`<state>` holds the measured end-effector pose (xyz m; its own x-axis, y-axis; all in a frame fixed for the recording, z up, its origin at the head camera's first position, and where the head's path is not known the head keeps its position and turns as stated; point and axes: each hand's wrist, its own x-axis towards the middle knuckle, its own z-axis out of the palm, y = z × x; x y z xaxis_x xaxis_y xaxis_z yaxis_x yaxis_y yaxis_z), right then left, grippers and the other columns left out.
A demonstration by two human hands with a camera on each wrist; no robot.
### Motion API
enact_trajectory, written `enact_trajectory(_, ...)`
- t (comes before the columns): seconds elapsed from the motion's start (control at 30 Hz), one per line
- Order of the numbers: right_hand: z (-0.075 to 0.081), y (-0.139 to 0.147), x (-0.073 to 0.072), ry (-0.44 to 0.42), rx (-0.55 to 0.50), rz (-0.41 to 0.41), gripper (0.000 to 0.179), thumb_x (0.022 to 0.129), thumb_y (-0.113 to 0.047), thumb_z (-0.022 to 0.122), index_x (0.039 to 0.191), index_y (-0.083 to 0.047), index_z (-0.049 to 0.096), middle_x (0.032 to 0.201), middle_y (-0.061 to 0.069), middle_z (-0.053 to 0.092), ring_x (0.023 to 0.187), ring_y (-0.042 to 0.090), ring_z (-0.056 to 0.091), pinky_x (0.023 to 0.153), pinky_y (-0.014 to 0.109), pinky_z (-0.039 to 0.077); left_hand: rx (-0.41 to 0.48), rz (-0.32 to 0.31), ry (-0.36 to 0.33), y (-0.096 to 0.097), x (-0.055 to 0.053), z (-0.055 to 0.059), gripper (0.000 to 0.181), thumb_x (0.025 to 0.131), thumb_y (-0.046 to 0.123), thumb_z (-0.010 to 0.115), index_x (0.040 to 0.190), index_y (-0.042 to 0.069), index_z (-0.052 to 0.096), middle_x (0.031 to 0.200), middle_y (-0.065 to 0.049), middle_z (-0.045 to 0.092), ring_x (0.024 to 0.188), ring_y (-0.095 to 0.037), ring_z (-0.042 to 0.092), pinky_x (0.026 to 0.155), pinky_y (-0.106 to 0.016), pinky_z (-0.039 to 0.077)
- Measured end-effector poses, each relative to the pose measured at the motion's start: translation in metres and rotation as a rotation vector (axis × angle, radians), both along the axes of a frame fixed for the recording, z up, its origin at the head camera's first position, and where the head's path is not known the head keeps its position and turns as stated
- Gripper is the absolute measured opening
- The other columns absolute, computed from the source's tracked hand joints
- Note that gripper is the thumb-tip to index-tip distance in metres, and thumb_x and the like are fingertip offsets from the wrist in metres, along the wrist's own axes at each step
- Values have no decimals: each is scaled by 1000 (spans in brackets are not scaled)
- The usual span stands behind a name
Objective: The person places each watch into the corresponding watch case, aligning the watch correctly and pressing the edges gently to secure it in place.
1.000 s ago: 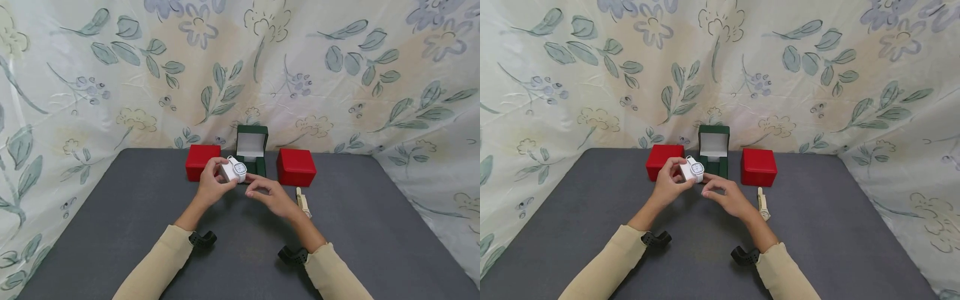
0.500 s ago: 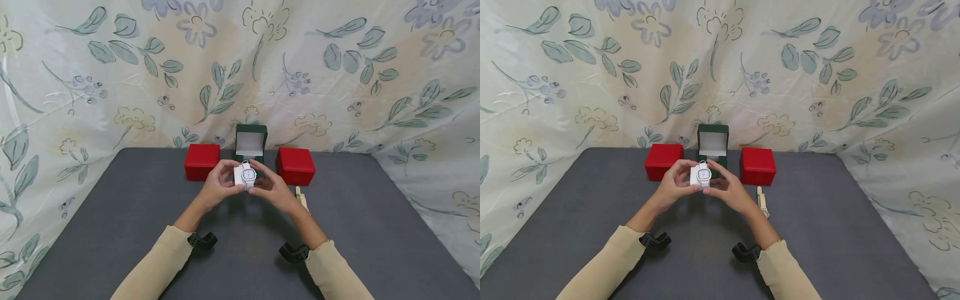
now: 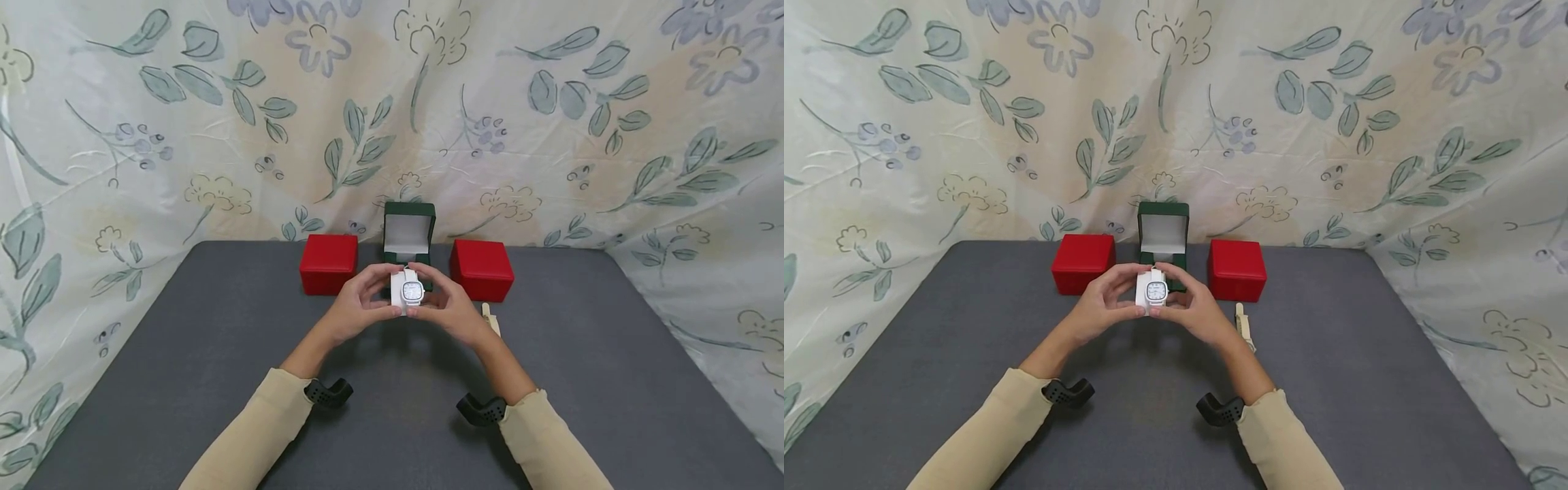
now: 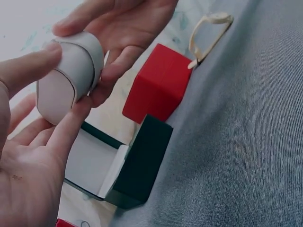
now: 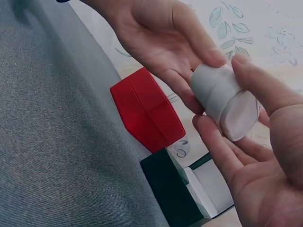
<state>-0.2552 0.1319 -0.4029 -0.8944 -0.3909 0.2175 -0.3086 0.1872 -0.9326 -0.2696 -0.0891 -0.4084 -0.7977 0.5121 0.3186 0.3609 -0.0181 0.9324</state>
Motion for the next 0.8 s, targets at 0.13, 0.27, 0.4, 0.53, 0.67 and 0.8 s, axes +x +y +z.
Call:
enact_trajectory(0.13,0,-1,0,-29,1,-11,68,85,-13,73,145,-22,41,140,10,45,102,33,64,83,34,58,-44,-1,40,1,0,-1,68,81,3,75,140,18,44,147,-1,43,140,-22,41,96,-41,51)
enact_trajectory(0.27,-2,-1,-1,-54,2,-13,68,86,-12,71,146,-16,39,140,12,45,99,32,66,83,35,59,-91,15,66,3,1,-1,69,80,1,75,141,14,43,148,-4,43,140,-24,41,98,-42,50)
enact_trajectory(0.4,-3,-2,-1,-62,18,-33,68,87,-15,72,146,-17,39,141,12,46,98,31,68,81,36,59,-126,29,83,5,2,-1,70,80,-2,74,141,7,41,151,-11,40,141,-30,39,98,-46,49)
enact_trajectory(0.53,-4,-3,-1,-87,14,-39,68,88,-17,71,147,-18,38,143,15,45,100,32,69,78,39,60,-178,50,119,8,4,-2,70,81,-1,74,142,6,40,152,-14,39,142,-33,38,97,-48,49)
enact_trajectory(0.67,-5,-4,0,-113,8,-46,68,88,-17,70,148,-19,37,142,15,44,99,33,70,75,40,60,-207,70,168,9,5,-2,72,80,2,75,142,13,41,149,-9,42,141,-31,40,95,-45,52)
enact_trajectory(0.8,-5,-5,-1,-119,22,-51,69,88,-16,70,148,-16,37,143,16,45,95,32,71,74,40,60,-233,83,209,9,6,-2,74,80,5,77,143,19,41,147,-6,45,138,-29,43,91,-42,54)
